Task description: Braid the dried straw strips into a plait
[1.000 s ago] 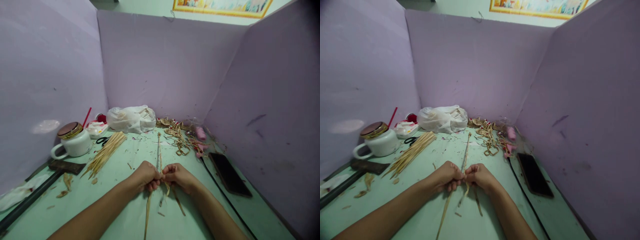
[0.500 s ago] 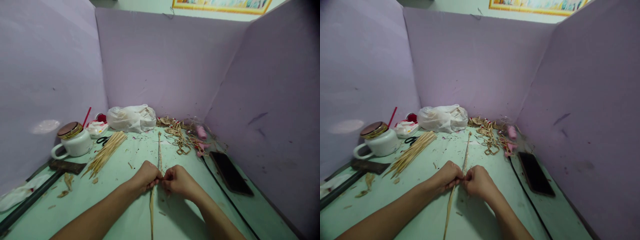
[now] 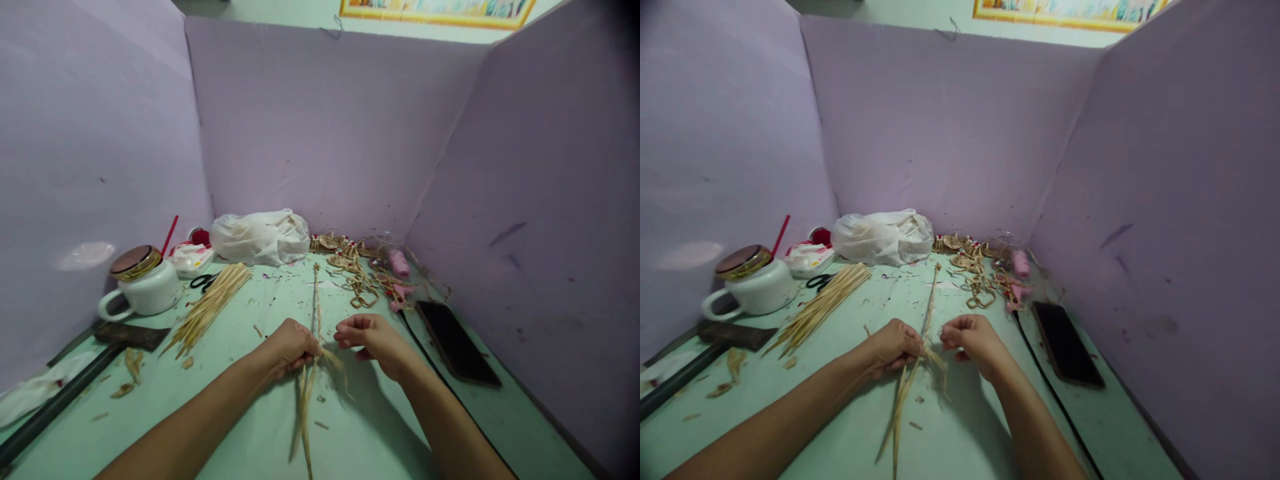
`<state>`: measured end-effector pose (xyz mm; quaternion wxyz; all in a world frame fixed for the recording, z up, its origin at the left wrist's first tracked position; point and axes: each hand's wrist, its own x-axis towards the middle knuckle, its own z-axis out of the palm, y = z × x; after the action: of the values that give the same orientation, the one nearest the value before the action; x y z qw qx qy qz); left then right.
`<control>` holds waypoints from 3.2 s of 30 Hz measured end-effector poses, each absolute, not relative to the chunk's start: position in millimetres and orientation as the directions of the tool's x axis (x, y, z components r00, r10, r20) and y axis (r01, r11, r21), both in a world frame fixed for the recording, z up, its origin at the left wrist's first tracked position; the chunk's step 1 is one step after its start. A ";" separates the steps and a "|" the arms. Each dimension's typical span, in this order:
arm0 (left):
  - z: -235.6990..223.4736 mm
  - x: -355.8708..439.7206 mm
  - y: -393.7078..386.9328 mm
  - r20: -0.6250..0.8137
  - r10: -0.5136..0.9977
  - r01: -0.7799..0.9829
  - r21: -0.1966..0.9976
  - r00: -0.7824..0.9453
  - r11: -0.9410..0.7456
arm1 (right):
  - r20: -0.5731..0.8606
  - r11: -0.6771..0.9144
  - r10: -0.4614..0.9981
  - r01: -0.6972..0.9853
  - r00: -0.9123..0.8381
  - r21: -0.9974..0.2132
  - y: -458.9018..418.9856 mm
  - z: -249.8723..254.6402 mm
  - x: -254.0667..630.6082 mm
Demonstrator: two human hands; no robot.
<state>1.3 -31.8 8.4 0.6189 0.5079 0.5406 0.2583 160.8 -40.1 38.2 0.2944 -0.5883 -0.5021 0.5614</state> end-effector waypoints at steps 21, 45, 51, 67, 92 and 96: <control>23.7 -4.8 -41.7 -0.345 0.903 0.688 0.721 0.255 0.081 | -0.400 -0.364 0.881 0.179 -0.251 -0.914 -39.7 5.2 135.3; 16.5 1.2 -36.4 -0.584 0.706 0.109 0.795 0.401 0.597 | -0.383 -0.392 0.821 0.070 -0.423 -0.917 -32.7 -2.6 145.8; 13.2 7.2 -38.3 -0.494 0.843 0.460 0.812 0.212 0.360 | -0.332 -0.195 0.885 0.387 -0.326 -0.901 -32.3 -5.0 144.1; 15.8 5.0 -40.4 -0.533 0.821 0.386 0.814 0.202 0.434 | -0.088 0.224 0.934 0.760 -0.346 -0.610 -58.7 22.1 138.3; 12.0 2.4 -37.4 -0.407 0.852 0.335 0.894 0.330 0.297 | -0.391 -0.216 0.839 0.428 -0.379 -0.878 -42.3 8.9 149.5; 18.3 3.7 -39.7 -0.383 0.853 0.309 0.909 0.355 0.279 | -0.379 -0.202 0.861 0.455 -0.339 -0.867 -41.9 9.8 150.4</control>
<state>3.7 -39.7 18.3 0.6062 0.5567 0.5217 0.2245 150.4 -41.9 9.8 0.1840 -0.5445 -0.6043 0.5518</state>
